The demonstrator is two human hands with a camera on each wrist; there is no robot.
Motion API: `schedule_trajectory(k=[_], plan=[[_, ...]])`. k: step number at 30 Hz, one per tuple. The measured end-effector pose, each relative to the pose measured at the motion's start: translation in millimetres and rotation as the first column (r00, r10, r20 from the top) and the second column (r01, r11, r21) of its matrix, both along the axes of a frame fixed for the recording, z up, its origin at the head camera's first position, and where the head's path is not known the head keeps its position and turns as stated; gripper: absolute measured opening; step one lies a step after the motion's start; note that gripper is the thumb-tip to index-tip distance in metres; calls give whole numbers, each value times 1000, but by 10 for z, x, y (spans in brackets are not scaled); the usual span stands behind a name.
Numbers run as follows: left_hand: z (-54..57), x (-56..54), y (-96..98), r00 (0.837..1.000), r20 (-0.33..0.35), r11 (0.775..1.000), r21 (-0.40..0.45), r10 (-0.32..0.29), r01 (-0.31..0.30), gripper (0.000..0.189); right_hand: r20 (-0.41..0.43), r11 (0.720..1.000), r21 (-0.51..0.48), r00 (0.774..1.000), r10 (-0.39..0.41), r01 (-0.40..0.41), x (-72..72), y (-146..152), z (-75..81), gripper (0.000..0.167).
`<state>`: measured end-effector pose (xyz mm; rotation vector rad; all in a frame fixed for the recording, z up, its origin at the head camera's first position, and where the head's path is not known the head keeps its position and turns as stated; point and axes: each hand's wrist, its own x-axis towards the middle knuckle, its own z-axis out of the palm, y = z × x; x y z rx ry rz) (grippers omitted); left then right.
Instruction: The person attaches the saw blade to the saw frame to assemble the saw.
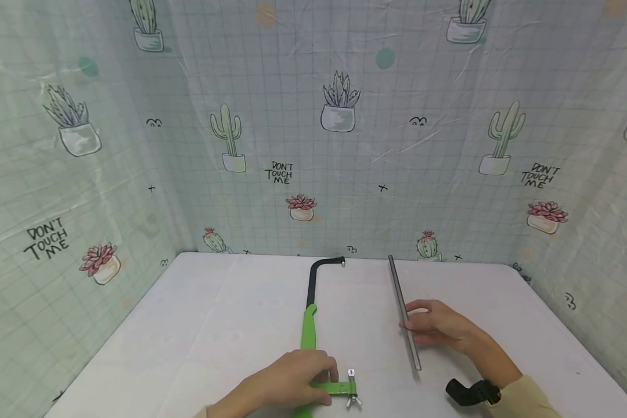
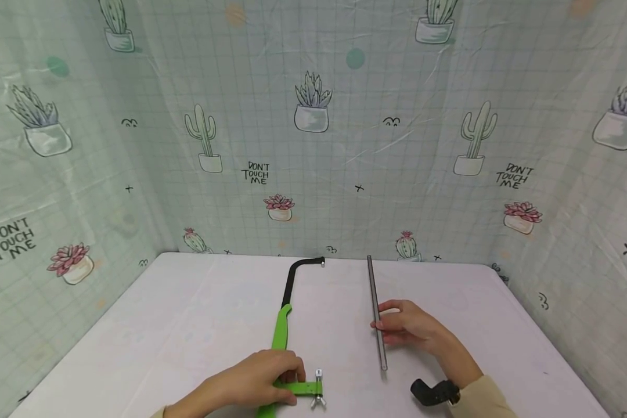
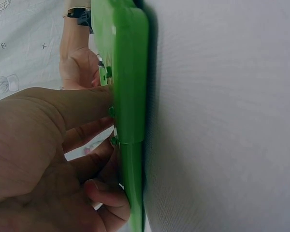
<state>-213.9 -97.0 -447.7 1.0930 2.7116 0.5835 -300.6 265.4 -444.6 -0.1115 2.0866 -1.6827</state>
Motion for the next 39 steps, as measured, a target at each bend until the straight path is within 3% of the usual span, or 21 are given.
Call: schedule_trajectory(k=[16, 28, 39], plan=[[9, -31, 42, 1000, 11, 1000, -6, 17, -17, 22, -30, 987, -142, 997, 74, -78, 24, -406, 43, 77], [41, -14, 51, 999, 25, 1000, -17, 23, -22, 21, -68, 987, -129, 994, 89, -98, 89, -641, -44, 75], [46, -19, 55, 1000, 19, 1000, -22, 18, -17, 21, -69, 984, -165, 996, 50, -61, 98, -743, -104, 75]])
